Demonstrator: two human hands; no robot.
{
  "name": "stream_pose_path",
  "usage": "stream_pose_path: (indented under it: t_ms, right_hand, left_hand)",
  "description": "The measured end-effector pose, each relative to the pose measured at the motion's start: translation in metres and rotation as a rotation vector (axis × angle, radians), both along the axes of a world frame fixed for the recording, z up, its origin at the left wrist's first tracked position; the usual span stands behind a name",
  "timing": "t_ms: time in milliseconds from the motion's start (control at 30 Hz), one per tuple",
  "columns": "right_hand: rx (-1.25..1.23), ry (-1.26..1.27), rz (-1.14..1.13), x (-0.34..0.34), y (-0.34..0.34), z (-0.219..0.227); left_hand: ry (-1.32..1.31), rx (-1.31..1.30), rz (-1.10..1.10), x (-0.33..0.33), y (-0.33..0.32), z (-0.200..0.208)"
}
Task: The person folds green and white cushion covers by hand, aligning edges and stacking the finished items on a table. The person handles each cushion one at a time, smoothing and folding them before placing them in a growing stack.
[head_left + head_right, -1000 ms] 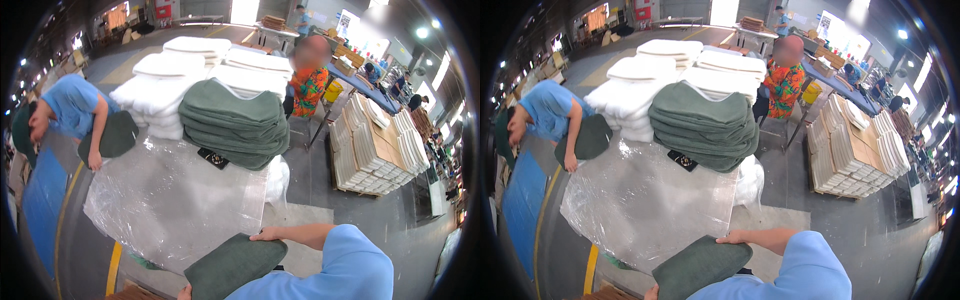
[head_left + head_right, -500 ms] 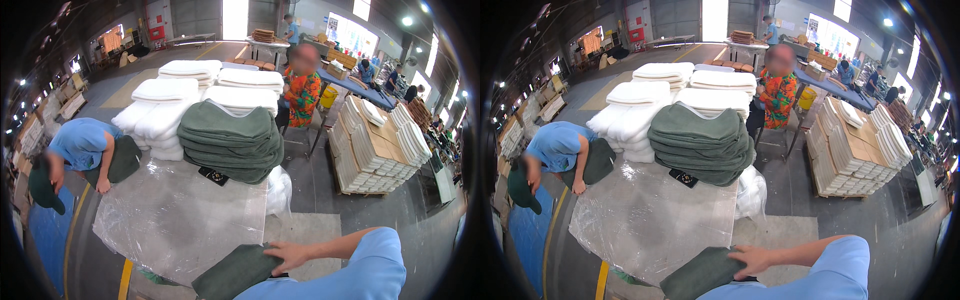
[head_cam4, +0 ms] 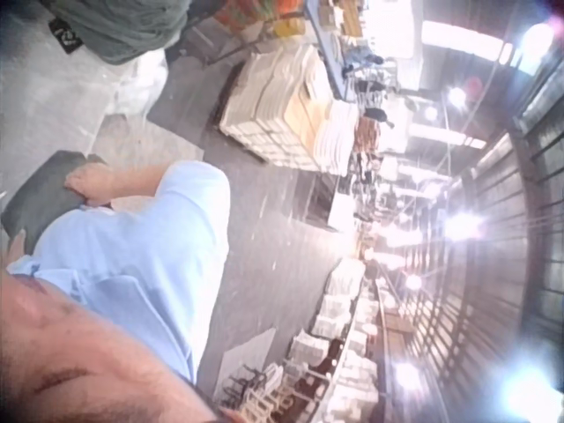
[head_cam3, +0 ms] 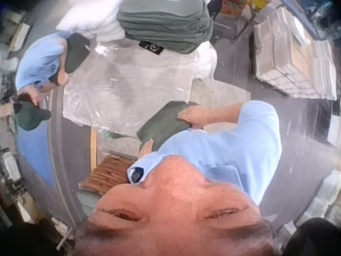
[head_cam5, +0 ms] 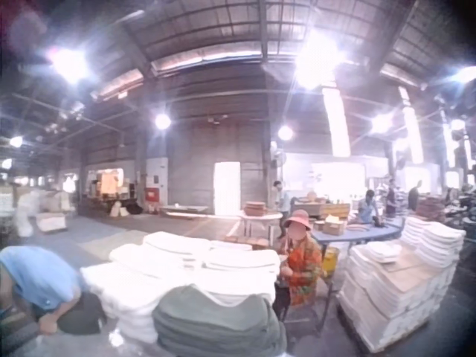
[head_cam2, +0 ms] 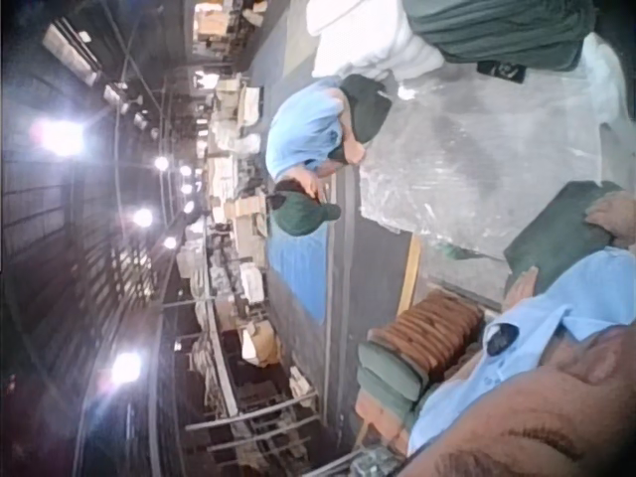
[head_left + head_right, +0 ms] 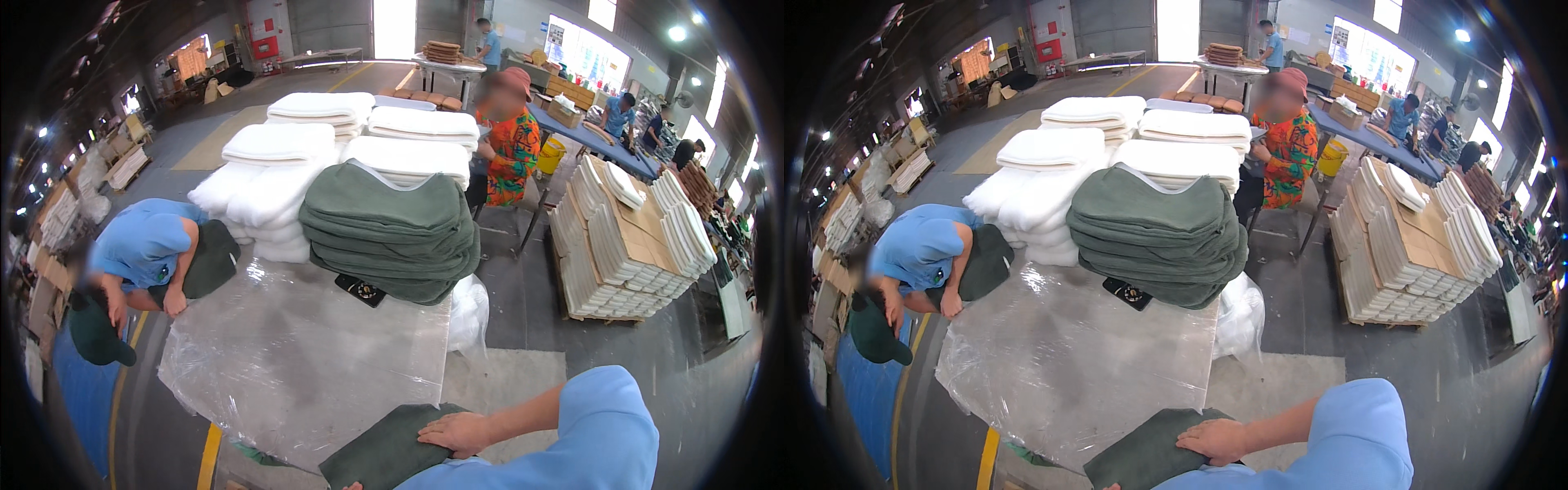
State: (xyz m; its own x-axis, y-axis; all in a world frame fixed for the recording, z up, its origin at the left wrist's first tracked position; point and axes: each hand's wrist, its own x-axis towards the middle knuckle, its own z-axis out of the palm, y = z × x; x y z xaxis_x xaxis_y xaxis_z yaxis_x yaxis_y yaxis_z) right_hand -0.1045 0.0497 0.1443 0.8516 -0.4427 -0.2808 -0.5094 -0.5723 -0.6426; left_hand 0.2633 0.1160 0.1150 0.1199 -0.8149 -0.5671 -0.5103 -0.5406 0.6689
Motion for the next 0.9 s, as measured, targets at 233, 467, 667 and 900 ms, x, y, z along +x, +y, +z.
stream_pose_path:
  t_ms: [233,467,667,900]
  right_hand:
    - [-0.055,-0.057,0.006,-0.003,-0.002,0.009]
    - [0.458,0.171,-0.709,-0.036,-0.011,0.018]
    - [0.986,0.285,-0.994,-0.023,-0.01,0.013]
    - [0.912,0.502,-0.937,-0.012,-0.034,-0.027]
  left_hand:
    - [-0.028,-0.064,-0.03,-0.01,0.002,0.007]
    - [-0.028,-0.073,-0.055,-0.011,-0.005,0.01]
    - [-0.02,-0.05,-0.056,-0.007,-0.013,0.008]
    - [-0.005,-0.014,-0.046,0.0,-0.028,0.001]
